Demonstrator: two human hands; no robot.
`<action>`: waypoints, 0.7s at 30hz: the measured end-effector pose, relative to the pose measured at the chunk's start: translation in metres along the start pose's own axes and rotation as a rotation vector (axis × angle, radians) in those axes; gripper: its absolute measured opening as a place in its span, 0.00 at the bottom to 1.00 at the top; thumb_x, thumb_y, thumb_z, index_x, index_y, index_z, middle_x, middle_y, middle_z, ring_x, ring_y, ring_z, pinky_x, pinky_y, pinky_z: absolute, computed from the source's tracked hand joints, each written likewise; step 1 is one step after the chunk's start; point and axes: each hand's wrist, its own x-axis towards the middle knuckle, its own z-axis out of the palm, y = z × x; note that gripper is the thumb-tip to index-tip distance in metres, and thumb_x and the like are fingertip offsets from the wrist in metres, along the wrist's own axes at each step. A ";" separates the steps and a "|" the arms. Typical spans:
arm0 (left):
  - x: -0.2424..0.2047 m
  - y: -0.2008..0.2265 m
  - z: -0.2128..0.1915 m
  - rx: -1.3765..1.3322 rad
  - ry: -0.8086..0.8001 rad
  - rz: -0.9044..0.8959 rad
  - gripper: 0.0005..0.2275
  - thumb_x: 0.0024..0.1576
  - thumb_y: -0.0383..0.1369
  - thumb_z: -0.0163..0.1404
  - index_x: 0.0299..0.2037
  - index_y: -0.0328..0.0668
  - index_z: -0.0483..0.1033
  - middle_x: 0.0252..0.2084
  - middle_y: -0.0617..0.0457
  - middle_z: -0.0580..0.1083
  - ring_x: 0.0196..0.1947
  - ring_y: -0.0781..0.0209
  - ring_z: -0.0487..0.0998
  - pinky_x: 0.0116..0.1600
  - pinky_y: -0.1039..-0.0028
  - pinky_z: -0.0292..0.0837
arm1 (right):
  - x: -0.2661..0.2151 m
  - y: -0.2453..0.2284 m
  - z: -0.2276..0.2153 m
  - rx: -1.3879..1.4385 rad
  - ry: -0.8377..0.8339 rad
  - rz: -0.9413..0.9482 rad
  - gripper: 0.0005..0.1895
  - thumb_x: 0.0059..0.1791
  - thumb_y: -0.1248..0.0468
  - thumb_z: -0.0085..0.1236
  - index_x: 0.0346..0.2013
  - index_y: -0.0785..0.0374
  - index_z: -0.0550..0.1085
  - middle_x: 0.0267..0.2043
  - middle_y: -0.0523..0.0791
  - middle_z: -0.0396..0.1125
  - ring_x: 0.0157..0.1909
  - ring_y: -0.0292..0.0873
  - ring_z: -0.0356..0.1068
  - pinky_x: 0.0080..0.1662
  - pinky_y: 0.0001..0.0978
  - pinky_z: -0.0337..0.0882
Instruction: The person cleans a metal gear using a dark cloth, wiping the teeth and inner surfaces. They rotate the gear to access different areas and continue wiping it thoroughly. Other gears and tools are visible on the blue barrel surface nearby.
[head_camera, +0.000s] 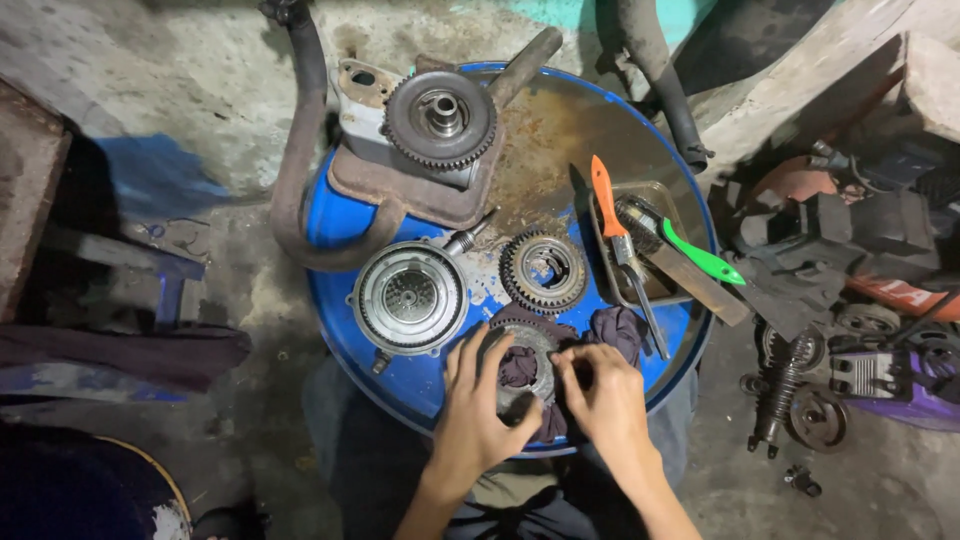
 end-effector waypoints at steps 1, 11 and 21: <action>0.000 -0.001 0.000 -0.001 -0.001 0.001 0.28 0.44 0.40 0.50 0.55 0.39 0.63 0.60 0.37 0.58 0.58 0.40 0.57 0.59 0.52 0.52 | 0.002 0.003 0.002 -0.001 0.001 0.001 0.07 0.45 0.62 0.53 0.28 0.63 0.73 0.31 0.44 0.71 0.35 0.44 0.71 0.39 0.35 0.68; -0.003 -0.014 0.013 0.058 -0.071 -0.079 0.40 0.38 0.50 0.61 0.58 0.39 0.57 0.61 0.39 0.57 0.60 0.42 0.55 0.59 0.52 0.52 | 0.036 0.000 0.007 -0.133 -0.185 -0.185 0.09 0.48 0.64 0.49 0.32 0.69 0.70 0.28 0.50 0.64 0.32 0.51 0.61 0.33 0.41 0.63; 0.001 -0.017 0.013 -0.015 -0.069 -0.128 0.51 0.30 0.48 0.67 0.62 0.36 0.49 0.62 0.44 0.59 0.58 0.42 0.56 0.59 0.54 0.52 | 0.051 -0.003 0.034 -0.311 -0.207 -0.343 0.09 0.49 0.65 0.47 0.29 0.69 0.67 0.27 0.52 0.61 0.32 0.53 0.59 0.27 0.45 0.63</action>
